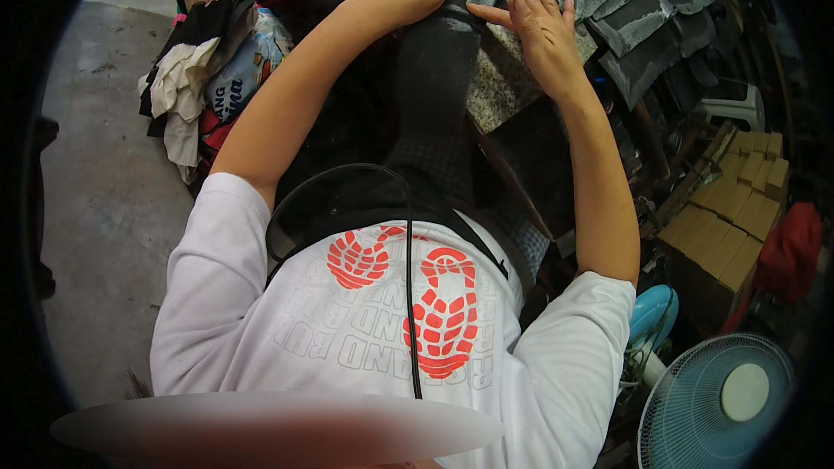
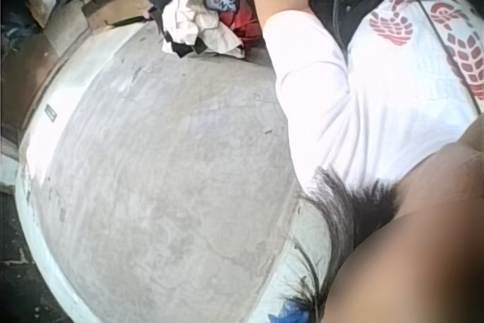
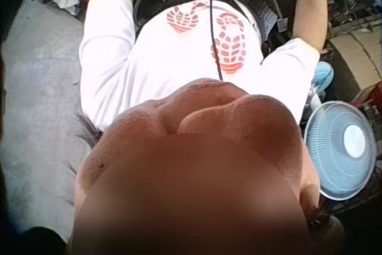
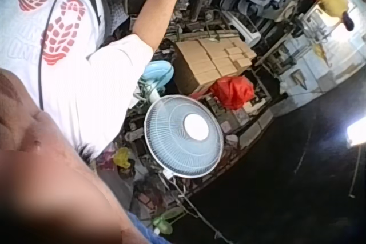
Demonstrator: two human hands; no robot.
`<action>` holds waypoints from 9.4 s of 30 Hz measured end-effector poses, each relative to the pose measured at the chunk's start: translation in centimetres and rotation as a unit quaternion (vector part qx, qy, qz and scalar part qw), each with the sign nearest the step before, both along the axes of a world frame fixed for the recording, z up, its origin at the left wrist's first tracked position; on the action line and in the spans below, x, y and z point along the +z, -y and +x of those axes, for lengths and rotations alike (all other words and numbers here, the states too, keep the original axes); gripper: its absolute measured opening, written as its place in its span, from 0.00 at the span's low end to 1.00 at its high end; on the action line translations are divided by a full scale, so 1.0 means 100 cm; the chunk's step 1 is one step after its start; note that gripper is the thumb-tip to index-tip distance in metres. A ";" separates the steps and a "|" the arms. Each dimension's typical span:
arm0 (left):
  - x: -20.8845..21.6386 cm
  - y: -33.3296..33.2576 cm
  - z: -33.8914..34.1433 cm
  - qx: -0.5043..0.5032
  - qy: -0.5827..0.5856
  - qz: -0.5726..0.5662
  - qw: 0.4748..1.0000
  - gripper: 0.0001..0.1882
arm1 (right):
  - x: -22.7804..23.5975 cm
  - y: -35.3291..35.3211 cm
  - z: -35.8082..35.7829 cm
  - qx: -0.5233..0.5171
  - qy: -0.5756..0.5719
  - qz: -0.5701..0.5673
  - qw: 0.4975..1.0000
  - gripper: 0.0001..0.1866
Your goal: The person repeatedly applies a beige paste from a small jar onto black rubber strips using a small brush. They spread the paste evenly across the surface of each strip and place the treated pieces on a nearby stack.
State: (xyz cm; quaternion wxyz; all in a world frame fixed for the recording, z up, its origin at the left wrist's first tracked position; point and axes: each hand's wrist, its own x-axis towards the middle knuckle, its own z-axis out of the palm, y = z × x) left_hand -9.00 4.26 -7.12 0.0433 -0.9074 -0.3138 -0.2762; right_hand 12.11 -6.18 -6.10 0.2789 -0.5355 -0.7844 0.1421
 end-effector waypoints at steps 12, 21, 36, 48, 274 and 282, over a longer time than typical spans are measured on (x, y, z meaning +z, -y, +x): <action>-0.014 -0.009 0.008 -0.003 0.073 0.009 0.997 0.20 | 0.032 0.046 -0.020 0.018 0.199 0.138 0.970 0.22; -0.008 -0.006 0.007 -0.007 0.079 -0.009 0.997 0.20 | 0.013 0.030 -0.025 -0.014 0.247 0.110 0.962 0.26; -0.011 -0.006 0.007 -0.006 0.089 -0.006 0.996 0.20 | -0.014 -0.033 0.020 -0.080 0.297 0.162 0.937 0.29; -0.007 -0.004 0.007 0.000 0.084 0.005 0.996 0.19 | 0.014 -0.016 0.010 -0.064 0.166 0.169 0.969 0.25; 0.008 0.056 -0.003 -0.057 0.236 -0.110 0.964 0.22 | 0.184 -0.120 0.026 0.000 -0.502 0.199 0.842 0.51; 0.020 0.044 -0.010 0.078 0.172 -0.113 0.976 0.12 | 0.177 -0.057 0.039 0.056 -0.490 0.076 0.867 0.39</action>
